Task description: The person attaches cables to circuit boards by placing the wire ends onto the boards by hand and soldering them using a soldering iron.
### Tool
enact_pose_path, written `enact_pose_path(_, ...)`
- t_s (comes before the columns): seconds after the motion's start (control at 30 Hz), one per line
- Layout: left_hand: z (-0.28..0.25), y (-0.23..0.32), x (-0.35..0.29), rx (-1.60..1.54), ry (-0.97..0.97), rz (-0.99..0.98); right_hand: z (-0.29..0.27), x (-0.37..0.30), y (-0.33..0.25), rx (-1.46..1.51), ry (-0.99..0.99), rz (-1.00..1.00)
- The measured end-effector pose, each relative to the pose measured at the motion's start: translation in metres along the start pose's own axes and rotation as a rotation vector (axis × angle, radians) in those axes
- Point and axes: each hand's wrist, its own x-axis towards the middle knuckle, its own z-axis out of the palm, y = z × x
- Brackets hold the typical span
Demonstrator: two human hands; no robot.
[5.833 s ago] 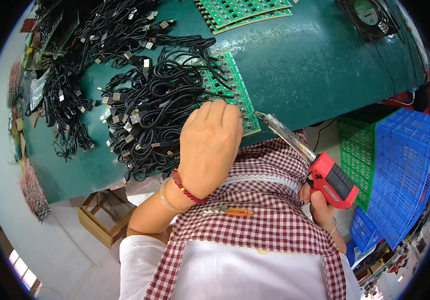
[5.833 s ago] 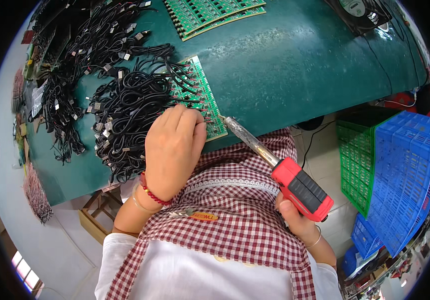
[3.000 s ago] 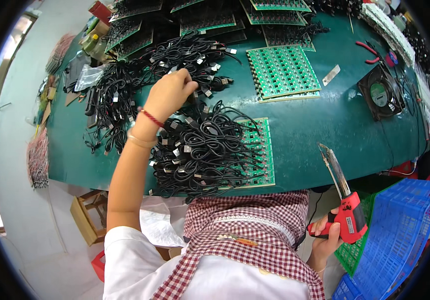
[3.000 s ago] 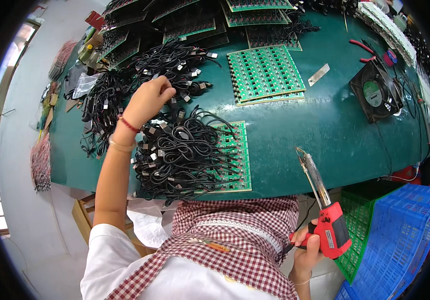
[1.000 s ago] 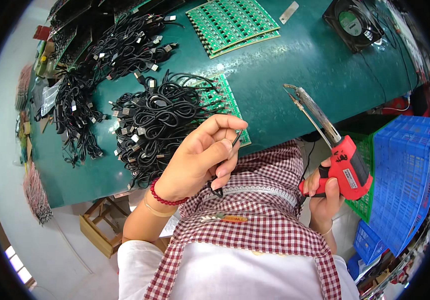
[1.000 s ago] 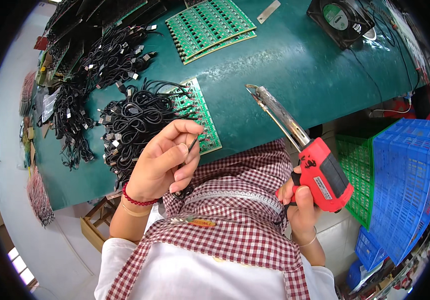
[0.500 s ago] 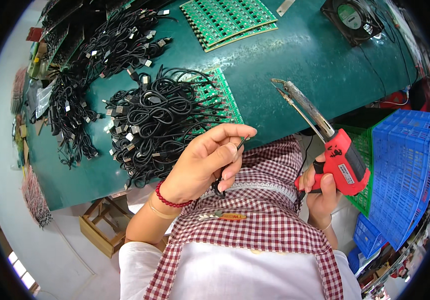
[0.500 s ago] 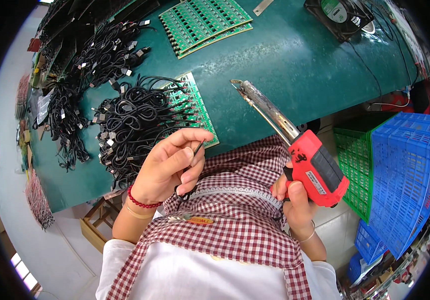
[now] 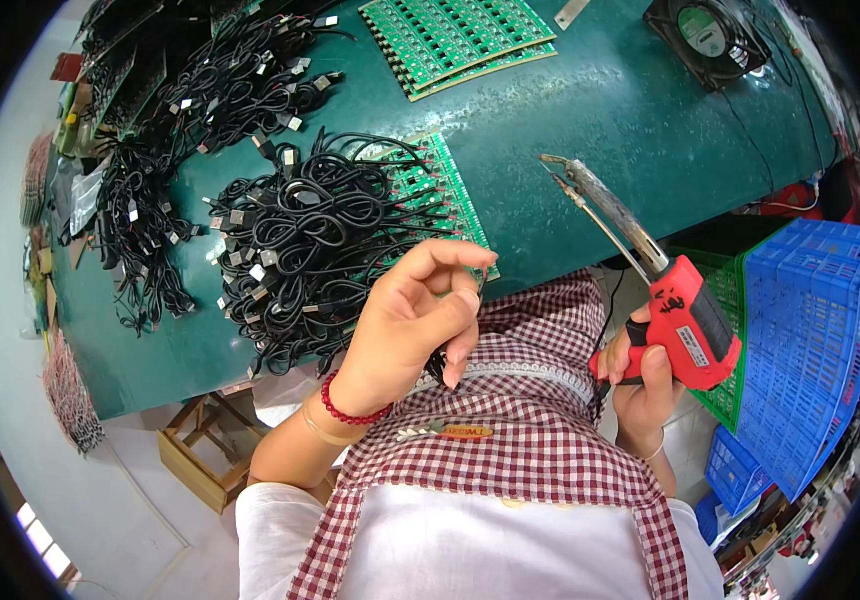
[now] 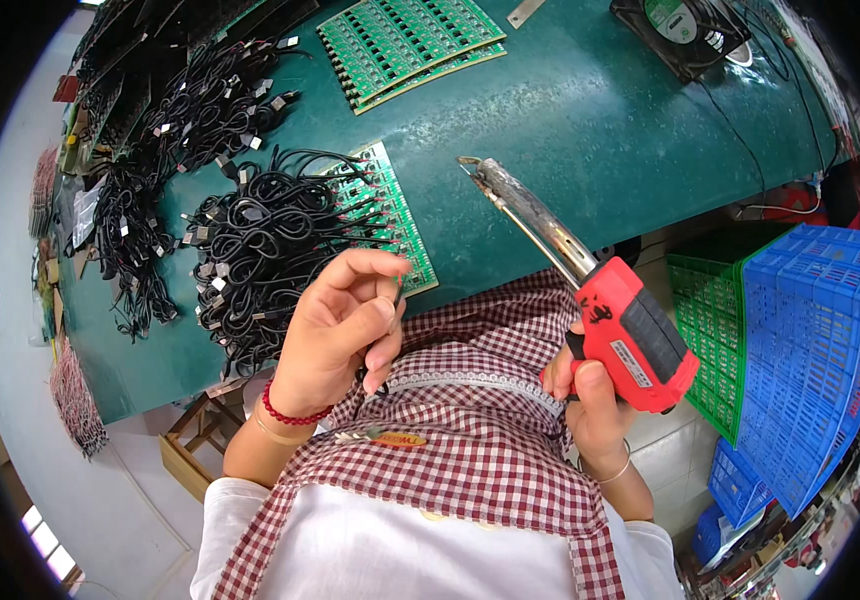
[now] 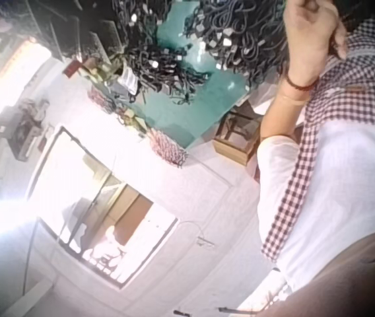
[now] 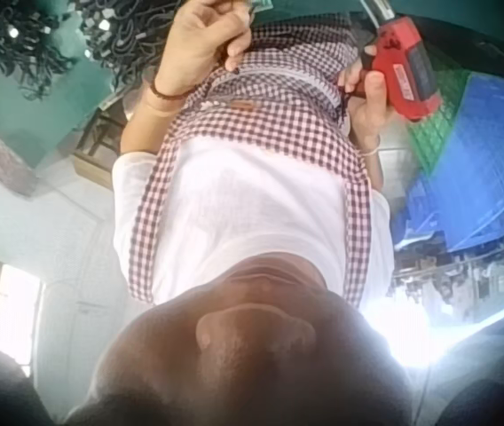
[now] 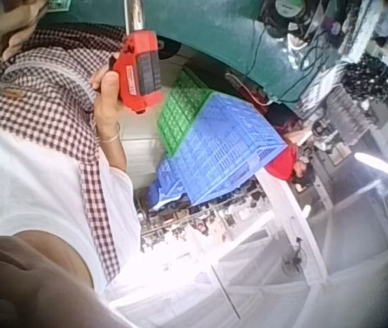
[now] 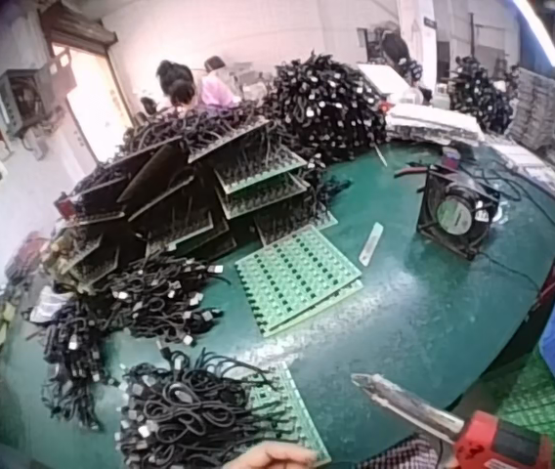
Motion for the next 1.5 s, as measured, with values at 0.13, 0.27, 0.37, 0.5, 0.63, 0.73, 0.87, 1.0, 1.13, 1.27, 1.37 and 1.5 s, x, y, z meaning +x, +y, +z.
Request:
enact_pose_path(0.13,0.010,0.004,-0.005,0.371,0.187,0.136,0.000,0.000,0.000,-0.011,0.005,0.000)
enact_pose_path(0.27,0.000,0.002,0.001,1.208,0.256,0.732,-0.001,0.001,0.000,-0.028,0.012,0.004)
enact_pose_path(0.37,-0.001,0.003,0.004,1.246,0.279,0.671,-0.001,0.000,0.001,-0.021,0.003,0.014)
enact_pose_path(0.5,0.000,0.001,0.004,1.422,0.270,0.551,-0.002,0.000,0.000,-0.033,0.002,0.014)
enact_pose_path(0.63,0.004,-0.010,0.001,1.589,0.273,0.507,-0.014,-0.008,0.001,-0.083,-0.039,0.044)
enact_pose_path(0.73,0.002,-0.013,0.001,1.609,0.301,0.529,-0.030,-0.021,0.001,-0.109,-0.086,0.104)
enact_pose_path(0.87,0.001,-0.015,0.006,1.617,0.354,0.513,-0.045,-0.034,0.004,-0.086,-0.158,0.198)
enact_pose_path(1.0,0.000,-0.017,0.008,1.640,0.365,0.507,-0.045,-0.039,0.005,-0.136,-0.182,0.249)
enact_pose_path(1.13,0.000,-0.017,0.007,1.659,0.359,0.516,-0.045,-0.043,0.007,-0.261,-0.199,0.300)
enact_pose_path(1.27,-0.001,-0.018,0.007,1.657,0.355,0.510,-0.048,-0.041,0.007,-0.388,-0.220,0.263)
enact_pose_path(1.37,-0.001,-0.017,0.006,1.647,0.337,0.503,-0.043,-0.040,0.004,-0.353,-0.180,0.291)
enact_pose_path(1.5,-0.001,-0.017,0.006,1.648,0.344,0.513,-0.046,-0.043,0.004,-0.381,-0.192,0.278)
